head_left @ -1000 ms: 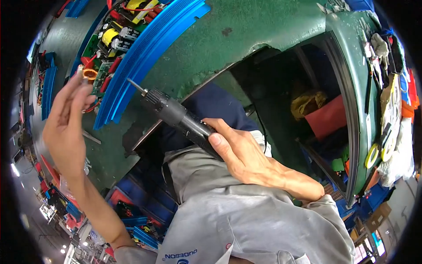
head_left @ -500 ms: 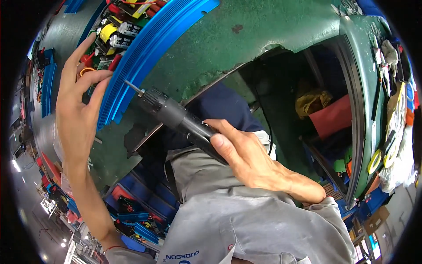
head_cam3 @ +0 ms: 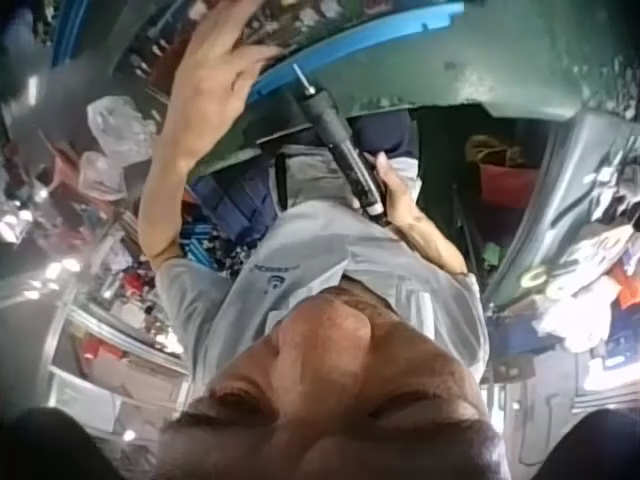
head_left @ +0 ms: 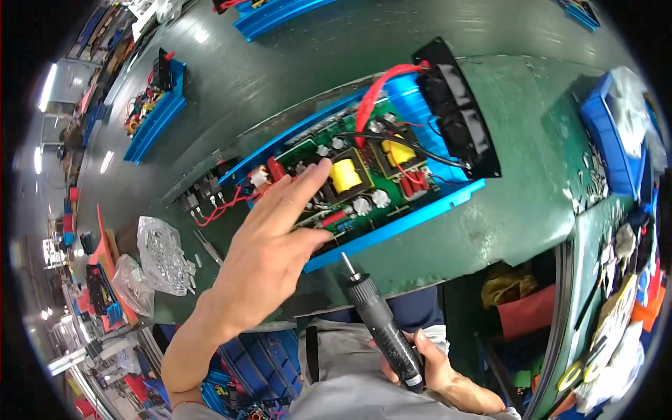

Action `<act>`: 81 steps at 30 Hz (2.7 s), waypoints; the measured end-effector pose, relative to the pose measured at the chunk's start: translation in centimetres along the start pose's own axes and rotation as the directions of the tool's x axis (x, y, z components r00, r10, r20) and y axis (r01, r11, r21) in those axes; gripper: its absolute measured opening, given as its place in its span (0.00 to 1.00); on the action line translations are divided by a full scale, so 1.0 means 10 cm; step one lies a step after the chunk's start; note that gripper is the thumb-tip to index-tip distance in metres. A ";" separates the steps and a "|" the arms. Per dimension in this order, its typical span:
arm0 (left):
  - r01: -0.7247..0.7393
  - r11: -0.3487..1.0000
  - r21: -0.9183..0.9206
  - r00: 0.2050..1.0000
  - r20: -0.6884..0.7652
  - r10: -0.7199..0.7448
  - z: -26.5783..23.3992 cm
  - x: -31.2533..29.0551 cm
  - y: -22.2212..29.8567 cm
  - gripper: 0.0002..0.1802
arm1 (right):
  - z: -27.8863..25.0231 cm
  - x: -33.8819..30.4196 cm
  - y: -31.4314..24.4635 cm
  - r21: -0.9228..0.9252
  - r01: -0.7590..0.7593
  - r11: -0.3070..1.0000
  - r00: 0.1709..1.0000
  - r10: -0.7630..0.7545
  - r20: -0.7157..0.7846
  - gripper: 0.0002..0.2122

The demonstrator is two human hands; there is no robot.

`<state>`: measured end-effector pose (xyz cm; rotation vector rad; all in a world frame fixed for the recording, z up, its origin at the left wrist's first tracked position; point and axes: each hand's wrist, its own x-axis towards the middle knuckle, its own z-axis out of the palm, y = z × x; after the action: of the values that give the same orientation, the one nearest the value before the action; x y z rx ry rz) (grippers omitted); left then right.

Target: Assembling electronic component s into a blue housing using an electric screwdrive r on an assembl y line .

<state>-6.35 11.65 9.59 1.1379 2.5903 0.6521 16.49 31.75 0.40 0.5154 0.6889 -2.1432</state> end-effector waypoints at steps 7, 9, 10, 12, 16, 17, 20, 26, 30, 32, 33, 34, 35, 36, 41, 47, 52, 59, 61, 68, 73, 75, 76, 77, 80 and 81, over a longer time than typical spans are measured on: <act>0.019 1.000 -0.011 0.993 0.120 -0.018 -0.07 -0.02 0.10 0.18 | 0.02 -0.02 0.04 -0.206 0.046 0.977 0.984 -0.080 -0.158 0.46; 0.040 0.998 -0.053 0.992 0.123 -0.033 -0.08 -0.04 0.12 0.19 | 0.02 0.00 0.06 -0.253 0.035 0.967 0.979 -0.084 -0.184 0.46; 0.056 0.995 -0.081 0.991 0.127 -0.046 -0.08 -0.05 0.11 0.19 | 0.02 0.01 0.07 -0.297 0.034 0.954 0.975 -0.097 -0.200 0.45; 0.005 1.000 -0.019 0.997 0.083 -0.003 -0.05 -0.18 0.03 0.19 | 0.00 0.07 0.09 -0.274 0.030 0.961 0.981 -0.081 -0.177 0.45; -0.058 0.998 0.033 0.997 0.058 0.056 0.05 -0.19 -0.05 0.25 | -0.06 0.07 0.12 0.093 0.043 0.995 0.997 -0.048 0.060 0.46; -0.087 0.992 0.091 0.995 0.060 0.082 0.02 -0.20 -0.03 0.24 | -0.14 0.03 0.23 0.124 -0.009 0.992 0.998 0.001 0.070 0.45; -0.064 0.989 0.135 0.988 -0.131 0.082 0.05 -0.31 -0.04 0.18 | -0.40 -0.15 0.33 -0.039 -0.006 0.999 0.980 -0.001 -0.199 0.35; 0.628 0.776 0.050 0.622 -0.632 -0.462 -0.19 -1.20 -0.66 0.09 | -0.61 -0.18 0.47 -0.395 0.272 0.878 0.824 -0.424 -0.376 0.41; 0.756 0.651 -0.069 0.498 -0.585 -0.640 0.15 -1.71 -0.93 0.11 | -0.47 -0.16 0.36 -0.508 0.249 0.825 0.837 -0.447 -0.317 0.39; 0.753 0.653 -0.079 0.474 -0.623 -0.622 0.26 -1.69 -0.89 0.09 | -0.43 -0.11 0.31 -0.522 0.257 0.814 0.829 -0.463 -0.314 0.37; 0.728 0.681 -0.075 0.483 -0.649 -0.588 0.31 -1.74 -0.92 0.09 | -0.39 -0.11 0.25 -0.552 0.224 0.803 0.842 -0.445 -0.304 0.37; 0.703 0.705 -0.096 0.485 -0.660 -0.574 0.32 -1.74 -0.90 0.08 | -0.32 -0.12 0.19 -0.581 0.171 0.796 0.853 -0.414 -0.317 0.38; 0.754 0.656 -0.016 0.508 -0.620 -0.599 0.27 -1.69 -0.85 0.09 | -0.29 -0.11 0.13 -0.605 0.180 0.776 0.858 -0.425 -0.289 0.39; 0.716 0.692 0.095 0.592 -0.607 -0.529 0.28 -1.81 -0.99 0.12 | -0.31 -0.11 0.12 -0.632 0.191 0.751 0.855 -0.443 -0.269 0.39; 0.664 0.728 -0.170 0.529 -0.581 -0.618 -0.11 -1.90 -1.38 0.16 | -0.30 -0.19 0.00 -0.816 0.219 0.534 0.840 -0.529 -0.121 0.23; 0.379 0.875 -0.301 0.726 -0.489 -0.483 -0.02 -0.45 -0.15 0.17 | -0.21 -0.22 -0.19 -0.756 0.276 0.594 0.835 -0.538 -0.118 0.20; 0.272 0.951 -0.145 0.912 -0.278 -0.303 0.16 -0.01 0.20 0.18 | -0.27 -0.18 -0.12 -0.814 0.320 0.484 0.776 -0.627 -0.068 0.21; 0.162 0.985 0.051 0.969 -0.195 -0.150 0.14 0.09 0.18 0.11 | -0.29 -0.13 -0.08 -0.791 0.350 0.502 0.762 -0.643 -0.071 0.23; 0.044 0.969 0.244 0.988 -0.156 -0.005 0.14 0.13 0.19 0.07 | -0.28 -0.14 -0.10 -0.780 0.350 0.519 0.777 -0.626 -0.068 0.24; -0.166 0.921 0.352 0.976 -0.078 0.206 0.19 0.30 -0.03 0.06 | -0.28 -0.12 -0.04 -0.748 0.339 0.570 0.803 -0.590 -0.086 0.25; -0.114 0.968 0.223 0.991 -0.044 0.127 0.20 0.28 -0.09 0.07 | -0.25 -0.11 -0.15 -0.714 0.325 0.621 0.830 -0.549 -0.099 0.19; -0.143 0.966 0.214 0.987 -0.046 0.156 0.22 0.31 -0.09 0.07 | -0.27 -0.10 -0.14 -0.733 0.332 0.594 0.815 -0.572 -0.094 0.22; -0.172 0.963 0.206 0.981 -0.049 0.185 0.23 0.33 -0.09 0.08 | -0.28 -0.10 -0.14 -0.751 0.340 0.566 0.799 -0.595 -0.086 0.24; -0.170 0.963 0.209 0.982 -0.052 0.184 0.22 0.33 -0.09 0.08 | -0.26 -0.10 -0.17 -0.752 0.342 0.563 0.799 -0.596 -0.083 0.24; -0.156 0.966 0.206 0.981 -0.081 0.176 0.17 0.31 -0.05 0.06 | -0.20 -0.14 -0.25 -0.614 0.303 0.729 0.872 -0.472 -0.129 0.21; -0.150 0.965 0.216 0.978 -0.111 0.177 0.16 0.35 -0.03 0.05 | -0.24 -0.12 -0.25 -0.565 0.320 0.760 0.886 -0.451 -0.105 0.21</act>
<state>-8.30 14.56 7.90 1.4312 2.7461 0.5132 15.51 35.28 -0.05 0.3361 1.5984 -2.1349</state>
